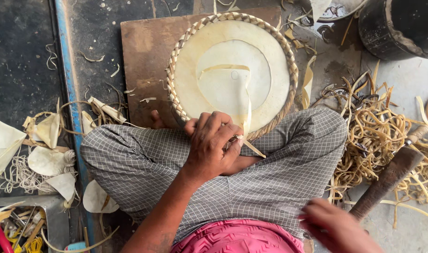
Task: The person sits cross-legged on the floor and weaves a light-colored strip around the rim of a drum. They use a metal hook tool to pull the strip through the existing weave and a wooden mallet to tighten the weave. The process is repeated around the circumference of the drum.
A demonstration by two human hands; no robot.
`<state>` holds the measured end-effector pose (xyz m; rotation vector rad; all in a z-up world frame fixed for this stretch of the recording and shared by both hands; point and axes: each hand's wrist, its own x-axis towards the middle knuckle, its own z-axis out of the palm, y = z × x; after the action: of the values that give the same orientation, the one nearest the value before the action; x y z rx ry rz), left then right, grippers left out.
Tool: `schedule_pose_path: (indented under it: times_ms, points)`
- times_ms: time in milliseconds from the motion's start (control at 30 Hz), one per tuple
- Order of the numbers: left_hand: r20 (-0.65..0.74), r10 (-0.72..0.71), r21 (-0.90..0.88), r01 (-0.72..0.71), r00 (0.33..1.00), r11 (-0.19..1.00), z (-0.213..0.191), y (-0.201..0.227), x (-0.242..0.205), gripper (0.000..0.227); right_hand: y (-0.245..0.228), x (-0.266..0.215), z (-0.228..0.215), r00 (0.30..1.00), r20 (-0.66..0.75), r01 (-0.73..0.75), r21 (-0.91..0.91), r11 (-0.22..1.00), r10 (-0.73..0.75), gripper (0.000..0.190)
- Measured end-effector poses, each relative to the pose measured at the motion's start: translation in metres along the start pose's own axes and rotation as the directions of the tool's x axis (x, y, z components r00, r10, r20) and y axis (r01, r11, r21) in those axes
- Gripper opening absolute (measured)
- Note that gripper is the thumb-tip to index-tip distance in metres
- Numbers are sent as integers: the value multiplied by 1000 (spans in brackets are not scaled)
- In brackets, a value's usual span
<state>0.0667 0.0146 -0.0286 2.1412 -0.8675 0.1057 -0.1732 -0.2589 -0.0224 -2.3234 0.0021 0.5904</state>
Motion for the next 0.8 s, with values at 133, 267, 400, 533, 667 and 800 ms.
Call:
schedule_pose_path:
  times_ms: [133, 267, 400, 533, 667, 800]
  points:
    - [34, 45, -4, -45, 998, 999, -6, -5, 2, 25, -35, 58, 23, 947, 102, -315, 492, 811, 306, 28]
    - [80, 73, 25, -75, 994, 997, -8, -9, -2, 31, -63, 124, 5, 964, -233, -9, 454, 891, 129, 35]
    - [99, 33, 12, -35, 995, 999, -10, -9, -1, 35, -59, 149, -4, 992, -101, -22, 445, 895, 75, 39]
    - [86, 18, -5, -17, 996, 1000, -6, -15, -2, 36, -13, 104, -35, 651, -234, 467, 874, 137, -722, 29]
    - [64, 58, 77, -63, 996, 995, 0, -12, -2, 31, 19, 103, -38, 797, -20, 379, 794, 475, -603, 54]
    - [46, 50, 51, -52, 998, 997, -2, -12, -1, 26, 32, 74, -14, 971, 236, -17, 233, 972, -39, 45]
